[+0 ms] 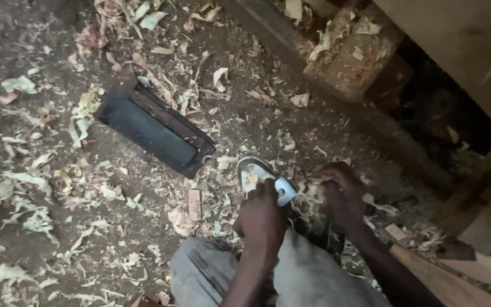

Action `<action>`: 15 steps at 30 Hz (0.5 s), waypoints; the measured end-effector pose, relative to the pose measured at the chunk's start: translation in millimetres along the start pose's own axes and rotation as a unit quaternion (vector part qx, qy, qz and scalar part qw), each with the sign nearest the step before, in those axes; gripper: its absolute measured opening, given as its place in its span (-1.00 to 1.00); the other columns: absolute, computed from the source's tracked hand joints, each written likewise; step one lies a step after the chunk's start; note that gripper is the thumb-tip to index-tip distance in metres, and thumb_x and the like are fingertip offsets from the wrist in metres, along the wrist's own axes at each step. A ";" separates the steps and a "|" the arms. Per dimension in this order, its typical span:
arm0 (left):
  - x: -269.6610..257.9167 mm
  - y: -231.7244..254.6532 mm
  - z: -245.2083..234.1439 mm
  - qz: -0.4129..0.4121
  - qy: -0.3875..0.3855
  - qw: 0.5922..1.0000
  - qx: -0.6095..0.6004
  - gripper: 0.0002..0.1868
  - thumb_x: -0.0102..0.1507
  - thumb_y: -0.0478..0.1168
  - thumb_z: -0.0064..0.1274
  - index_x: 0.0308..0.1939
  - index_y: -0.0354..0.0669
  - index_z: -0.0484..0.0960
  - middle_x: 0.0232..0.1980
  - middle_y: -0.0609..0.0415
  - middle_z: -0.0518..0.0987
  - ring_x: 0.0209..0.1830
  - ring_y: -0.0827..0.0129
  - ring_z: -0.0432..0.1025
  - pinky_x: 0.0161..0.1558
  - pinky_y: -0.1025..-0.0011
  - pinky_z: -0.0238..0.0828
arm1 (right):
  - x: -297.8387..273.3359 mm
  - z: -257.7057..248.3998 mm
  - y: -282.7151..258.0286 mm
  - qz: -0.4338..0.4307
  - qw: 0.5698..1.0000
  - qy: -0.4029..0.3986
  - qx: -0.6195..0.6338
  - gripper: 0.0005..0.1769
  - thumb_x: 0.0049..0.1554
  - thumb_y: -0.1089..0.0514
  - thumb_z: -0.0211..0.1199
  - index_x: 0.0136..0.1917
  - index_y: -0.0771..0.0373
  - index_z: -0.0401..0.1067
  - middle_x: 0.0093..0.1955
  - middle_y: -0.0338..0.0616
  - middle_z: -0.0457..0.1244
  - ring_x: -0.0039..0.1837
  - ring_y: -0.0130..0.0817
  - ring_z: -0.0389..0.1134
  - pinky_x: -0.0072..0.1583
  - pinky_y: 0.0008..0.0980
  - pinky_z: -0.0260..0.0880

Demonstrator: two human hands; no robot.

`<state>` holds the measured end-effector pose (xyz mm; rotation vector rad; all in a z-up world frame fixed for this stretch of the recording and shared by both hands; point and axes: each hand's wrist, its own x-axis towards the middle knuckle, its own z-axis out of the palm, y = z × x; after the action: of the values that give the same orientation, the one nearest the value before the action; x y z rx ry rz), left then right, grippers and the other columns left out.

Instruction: Sharpening a metal plane blade on a sharpening stone placed on the floor

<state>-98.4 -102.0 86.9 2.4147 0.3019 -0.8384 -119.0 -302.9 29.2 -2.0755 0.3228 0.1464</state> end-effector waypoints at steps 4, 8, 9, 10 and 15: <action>20.2 -9.1 44.5 0.164 0.060 0.982 0.069 -0.61 0.05 -0.23 0.23 -0.05 -0.15 0.54 -0.27 -0.04 0.59 -0.32 -0.07 0.54 -0.36 -0.04 0.49 | 8.6 36.9 -17.1 -0.009 1.000 -0.010 -0.009 -0.73 0.22 0.08 0.03 0.01 0.25 0.47 -0.07 0.03 0.30 0.01 -0.08 0.39 0.04 -0.08 0.42; 28.5 -15.7 63.2 0.267 0.198 0.940 0.075 -0.81 -0.02 -0.26 0.07 -0.32 -0.14 0.61 -0.48 0.02 0.58 -0.53 0.05 0.55 -0.61 0.03 0.43 | 8.4 61.4 -53.8 -0.049 0.997 0.030 -0.051 -0.79 0.31 0.08 0.06 0.09 0.25 0.35 -0.07 0.16 0.23 0.02 0.20 0.35 0.05 0.02 0.31; 30.2 -16.5 66.1 0.268 0.198 0.940 0.075 -0.81 -0.02 -0.26 0.07 -0.32 -0.14 0.61 -0.48 0.02 0.58 -0.53 0.05 0.55 -0.61 0.03 0.43 | 9.0 62.3 -60.1 -0.049 0.997 0.030 -0.051 -0.79 0.31 0.08 0.06 0.09 0.25 0.35 -0.07 0.16 0.23 0.02 0.20 0.35 0.05 0.02 0.31; 32.1 -17.2 69.3 0.270 0.193 0.941 0.065 -0.81 -0.01 -0.24 0.07 -0.31 -0.15 0.60 -0.49 0.01 0.57 -0.57 0.05 0.53 -0.64 0.05 0.40 | 9.7 63.1 -66.1 -0.066 0.996 0.034 -0.055 -0.77 0.34 0.07 0.03 0.09 0.27 0.38 -0.06 0.12 0.24 0.05 0.20 0.35 0.08 0.00 0.33; 33.2 -30.1 86.5 0.287 0.157 0.943 0.052 -0.76 -0.05 -0.23 0.15 -0.30 -0.17 0.63 -0.51 0.01 0.55 -0.63 0.03 0.50 -0.68 0.08 0.38 | 12.3 66.3 -27.0 -0.035 0.996 0.038 -0.069 -0.56 0.38 -0.05 0.04 -0.24 0.23 0.41 -0.37 -0.01 0.26 -0.24 -0.21 0.37 -0.11 -0.21 0.32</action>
<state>-127.1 -126.2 -2.9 2.5238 -0.3321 -0.2100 -97.5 -234.9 15.4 -2.2294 0.2917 0.0479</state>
